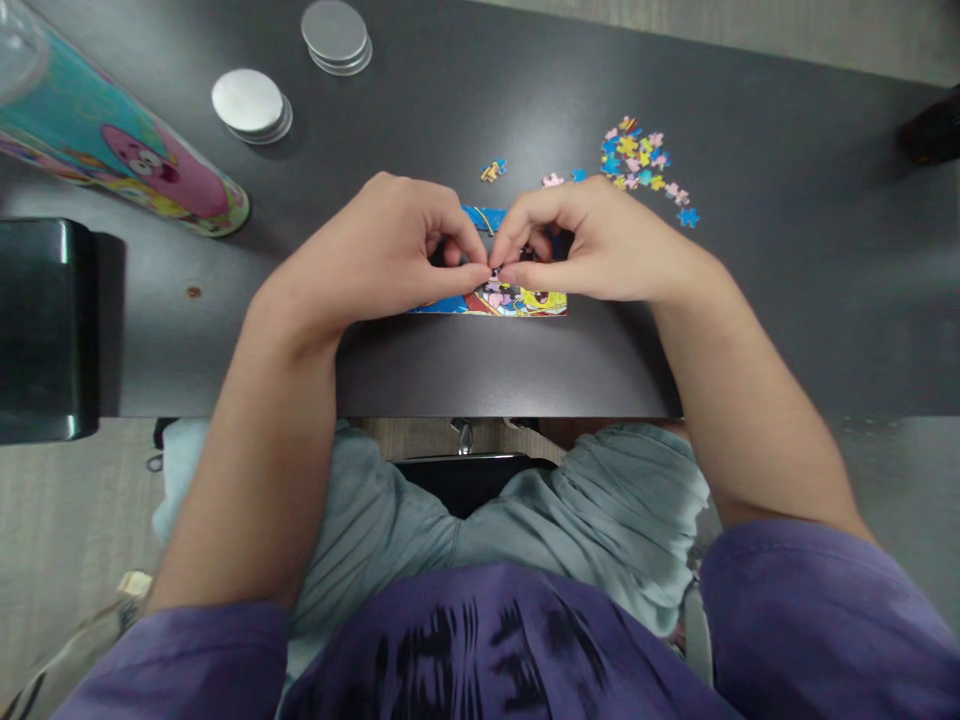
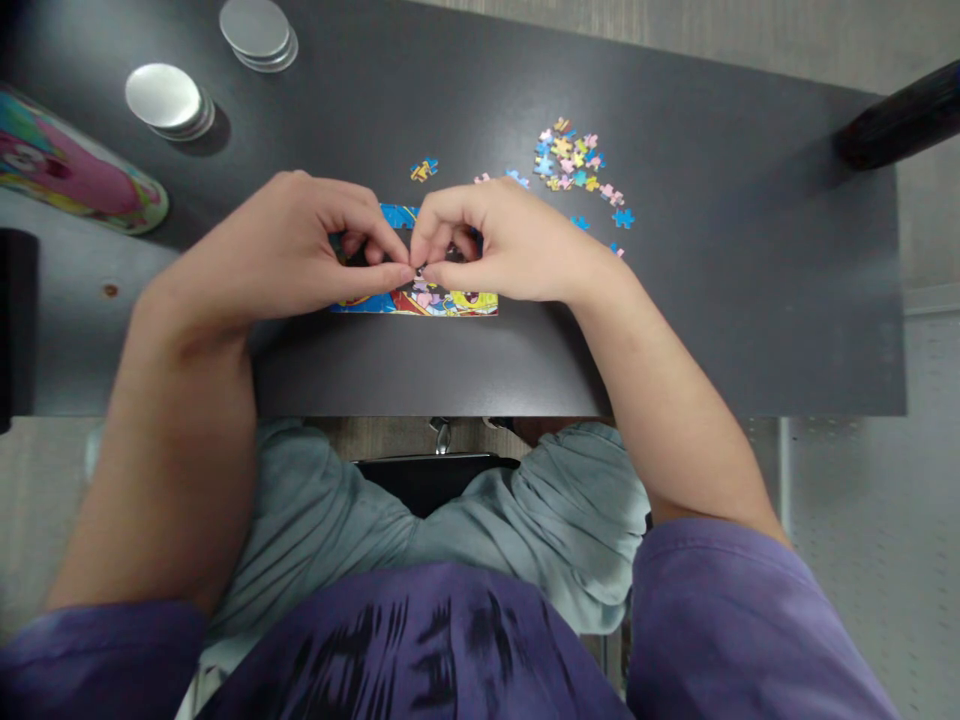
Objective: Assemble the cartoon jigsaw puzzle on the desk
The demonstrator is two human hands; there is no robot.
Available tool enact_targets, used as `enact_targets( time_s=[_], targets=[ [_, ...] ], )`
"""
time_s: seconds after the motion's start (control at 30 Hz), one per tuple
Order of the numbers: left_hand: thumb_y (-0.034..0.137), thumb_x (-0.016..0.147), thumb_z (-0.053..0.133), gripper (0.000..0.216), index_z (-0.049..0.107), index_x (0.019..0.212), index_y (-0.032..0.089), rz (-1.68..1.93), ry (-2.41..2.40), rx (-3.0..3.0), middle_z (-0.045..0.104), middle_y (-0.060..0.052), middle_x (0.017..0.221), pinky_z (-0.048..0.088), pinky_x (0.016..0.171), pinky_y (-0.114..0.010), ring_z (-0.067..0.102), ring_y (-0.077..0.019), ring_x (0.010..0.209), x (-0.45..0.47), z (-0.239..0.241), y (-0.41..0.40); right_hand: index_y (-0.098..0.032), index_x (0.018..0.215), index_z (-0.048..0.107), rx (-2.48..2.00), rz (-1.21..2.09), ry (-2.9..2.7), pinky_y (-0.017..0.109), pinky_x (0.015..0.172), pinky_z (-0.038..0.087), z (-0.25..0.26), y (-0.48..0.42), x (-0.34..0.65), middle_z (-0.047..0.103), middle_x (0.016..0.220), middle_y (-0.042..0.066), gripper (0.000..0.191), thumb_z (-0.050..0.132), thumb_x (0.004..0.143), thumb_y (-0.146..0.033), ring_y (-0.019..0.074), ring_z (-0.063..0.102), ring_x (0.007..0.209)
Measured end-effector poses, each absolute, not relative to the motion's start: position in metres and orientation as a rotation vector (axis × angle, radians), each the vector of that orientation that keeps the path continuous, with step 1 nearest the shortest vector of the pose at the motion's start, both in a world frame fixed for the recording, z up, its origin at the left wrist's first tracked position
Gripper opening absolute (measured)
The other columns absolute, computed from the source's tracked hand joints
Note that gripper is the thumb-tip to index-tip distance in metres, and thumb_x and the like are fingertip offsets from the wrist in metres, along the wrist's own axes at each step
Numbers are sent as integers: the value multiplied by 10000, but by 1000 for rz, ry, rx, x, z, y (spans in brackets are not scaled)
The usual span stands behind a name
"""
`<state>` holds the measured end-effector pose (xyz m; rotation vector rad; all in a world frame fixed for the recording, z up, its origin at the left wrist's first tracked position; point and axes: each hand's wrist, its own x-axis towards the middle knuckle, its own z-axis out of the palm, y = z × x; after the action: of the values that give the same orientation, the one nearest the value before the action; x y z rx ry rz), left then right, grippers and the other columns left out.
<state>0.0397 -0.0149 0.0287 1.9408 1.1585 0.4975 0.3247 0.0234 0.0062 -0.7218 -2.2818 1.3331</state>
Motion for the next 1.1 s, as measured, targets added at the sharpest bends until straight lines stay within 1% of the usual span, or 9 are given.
enact_targets(
  time_s=[0.13, 0.23, 0.37, 0.47, 0.6, 0.7, 0.83, 1.03, 1.1],
  targets=[
    [572, 851, 924, 166, 898, 825, 410, 501, 1152, 1928, 798, -47, 869, 508, 683, -462, 759, -338, 927, 39, 28, -16, -286, 1051, 865, -728, 1319, -2295, 357, 747, 472, 7, 22, 324, 773, 866, -30, 170, 1006, 967, -328, 210, 622, 799],
    [596, 855, 936, 192, 890, 836, 410, 513, 1142, 1939, 796, -41, 873, 498, 699, -474, 748, -337, 930, 38, 26, -15, -289, 1056, 863, -724, 1302, -2300, 361, 763, 488, 8, 22, 323, 774, 871, -25, 175, 1007, 985, -357, 217, 628, 809],
    [646, 914, 911, 287, 900, 897, 359, 578, 1159, 1984, 776, -34, 887, 492, 806, -500, 686, -288, 893, 36, 21, -13, -279, 1068, 881, -723, 1267, -2280, 374, 809, 508, 6, 21, 321, 798, 897, -5, 166, 1001, 1018, -381, 224, 662, 832],
    [623, 944, 896, 310, 896, 950, 313, 628, 1187, 1996, 757, -25, 921, 461, 877, -496, 622, -240, 881, 36, 21, -13, -280, 1073, 899, -737, 1233, -2267, 378, 803, 504, 4, 21, 319, 813, 898, -2, 169, 990, 1040, -419, 220, 663, 818],
    [569, 960, 888, 273, 886, 1019, 302, 619, 1226, 1987, 760, -22, 966, 459, 902, -473, 608, -246, 926, 37, 22, -14, -294, 1054, 912, -769, 1227, -2281, 368, 742, 480, 4, 19, 317, 778, 825, -19, 176, 986, 1038, -453, 215, 628, 776],
    [611, 946, 880, 325, 884, 1016, 294, 615, 1229, 1995, 759, -28, 955, 475, 897, -466, 597, -246, 914, 36, 24, -14, -286, 1034, 906, -778, 1233, -2276, 358, 711, 453, 6, 17, 317, 738, 789, -26, 161, 994, 1011, -419, 209, 605, 755],
    [625, 945, 908, 348, 876, 1008, 285, 582, 1226, 2018, 776, -30, 952, 481, 884, -442, 583, -240, 903, 36, 25, -14, -288, 1007, 886, -815, 1218, -2293, 355, 693, 428, 10, 16, 319, 744, 803, -22, 145, 1008, 972, -358, 207, 593, 764],
    [548, 1007, 761, 302, 898, 1043, 282, 562, 1230, 2146, 823, -34, 993, 534, 914, -441, 614, -217, 856, 35, 26, -17, -262, 1058, 901, -828, 1253, -2346, 345, 720, 457, 14, 14, 322, 779, 843, -29, 57, 918, 1005, -257, 178, 596, 748],
    [550, 999, 760, 297, 911, 1027, 295, 562, 1228, 2139, 846, -40, 1002, 561, 903, -462, 655, -241, 863, 34, 26, -18, -262, 1056, 904, -814, 1273, -2353, 356, 725, 461, 14, 15, 322, 771, 828, -32, 57, 914, 1002, -248, 172, 575, 720]
  ],
)
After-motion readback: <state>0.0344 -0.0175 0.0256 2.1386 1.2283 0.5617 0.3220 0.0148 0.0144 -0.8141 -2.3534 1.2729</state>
